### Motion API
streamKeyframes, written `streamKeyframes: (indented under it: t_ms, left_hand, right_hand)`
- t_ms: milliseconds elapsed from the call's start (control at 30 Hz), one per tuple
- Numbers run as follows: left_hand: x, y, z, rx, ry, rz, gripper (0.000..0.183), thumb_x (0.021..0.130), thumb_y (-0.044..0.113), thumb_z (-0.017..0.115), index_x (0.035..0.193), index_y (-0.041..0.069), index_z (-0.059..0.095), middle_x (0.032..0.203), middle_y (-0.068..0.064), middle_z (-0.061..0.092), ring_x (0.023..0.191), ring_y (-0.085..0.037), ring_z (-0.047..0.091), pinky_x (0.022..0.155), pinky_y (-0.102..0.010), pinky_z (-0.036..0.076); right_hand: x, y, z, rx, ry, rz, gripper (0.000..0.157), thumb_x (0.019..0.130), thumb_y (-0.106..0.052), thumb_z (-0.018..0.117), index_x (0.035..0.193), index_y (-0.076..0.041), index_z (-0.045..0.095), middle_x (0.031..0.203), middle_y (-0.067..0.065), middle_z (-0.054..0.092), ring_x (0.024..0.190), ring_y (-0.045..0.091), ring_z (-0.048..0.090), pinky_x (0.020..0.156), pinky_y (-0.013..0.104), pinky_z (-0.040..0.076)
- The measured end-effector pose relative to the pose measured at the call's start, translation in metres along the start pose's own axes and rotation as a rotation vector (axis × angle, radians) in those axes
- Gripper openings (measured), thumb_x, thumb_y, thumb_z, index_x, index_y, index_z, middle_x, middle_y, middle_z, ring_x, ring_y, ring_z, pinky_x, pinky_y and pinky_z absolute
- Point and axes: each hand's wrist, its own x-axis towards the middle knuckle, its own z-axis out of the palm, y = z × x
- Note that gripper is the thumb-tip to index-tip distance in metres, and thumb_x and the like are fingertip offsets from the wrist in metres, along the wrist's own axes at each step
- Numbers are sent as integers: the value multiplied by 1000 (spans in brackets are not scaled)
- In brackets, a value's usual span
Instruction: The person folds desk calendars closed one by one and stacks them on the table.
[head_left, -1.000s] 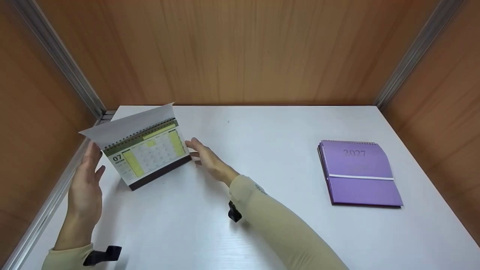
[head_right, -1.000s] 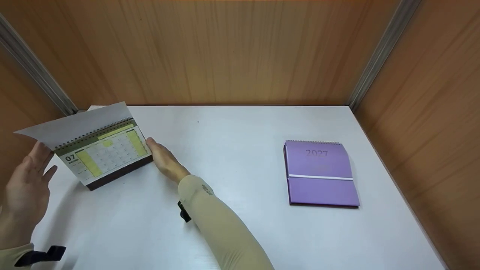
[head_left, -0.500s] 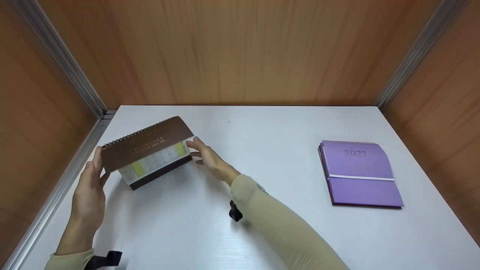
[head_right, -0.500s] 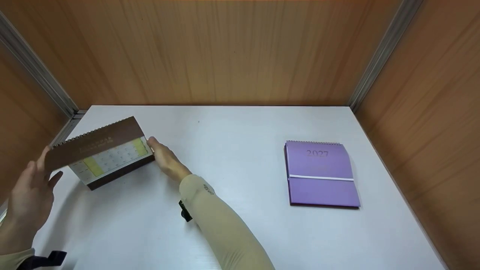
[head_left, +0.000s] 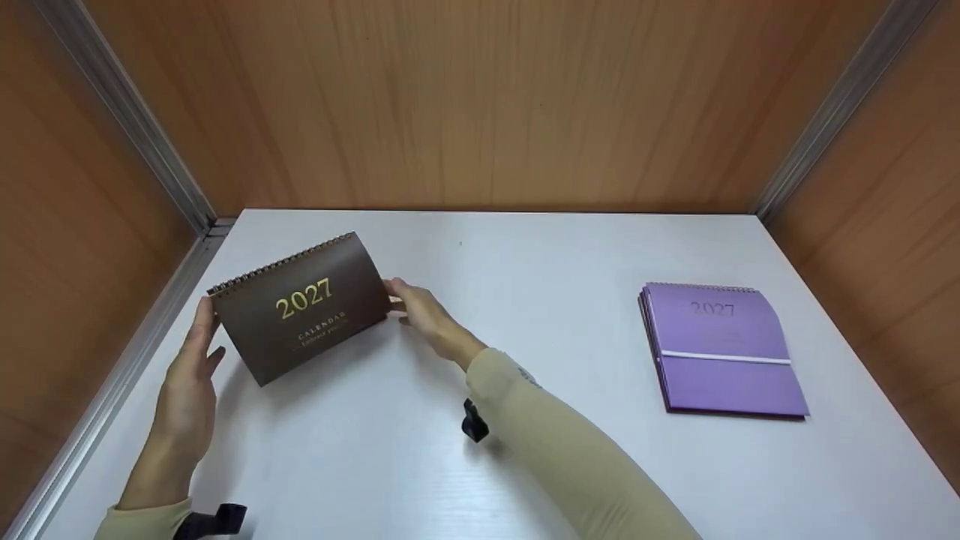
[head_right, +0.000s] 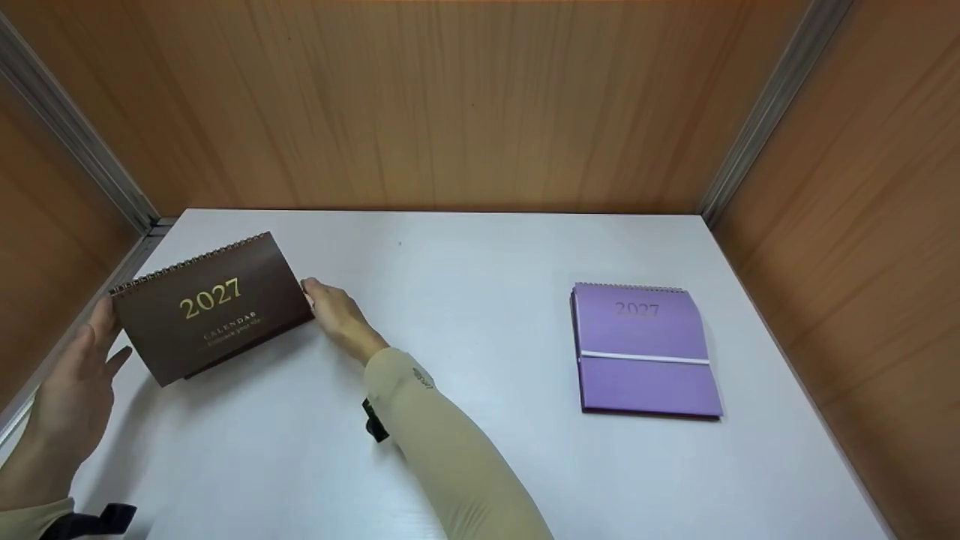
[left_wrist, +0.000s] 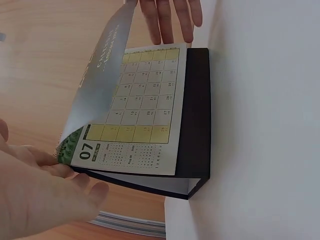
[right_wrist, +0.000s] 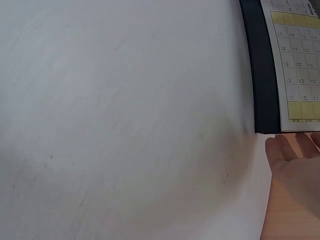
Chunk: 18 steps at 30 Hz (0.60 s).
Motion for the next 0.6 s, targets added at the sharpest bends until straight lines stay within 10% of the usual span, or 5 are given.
streamKeyframes:
  t_ms: [267, 600]
  left_hand:
    - [6, -6, -4, 81, 102, -104, 69, 105, 40, 40, 157, 30, -4, 163, 9, -11, 148, -10, -12, 117, -48, -15]
    - [25, -19, -4, 206, 273, -163, 71, 102, 39, 46, 158, 27, 3, 165, -2, 3, 150, -22, 8, 120, -46, 9]
  right_hand:
    - [0, -7, 0, -72, 74, -40, 51, 103, -35, 44, 151, -20, 39, 153, -6, 40, 135, 16, 44, 110, 37, 39]
    - [3, -23, 4, -246, 84, -135, 57, 101, -33, 49, 154, -27, 29, 156, -7, 32, 136, 18, 43, 107, 36, 42]
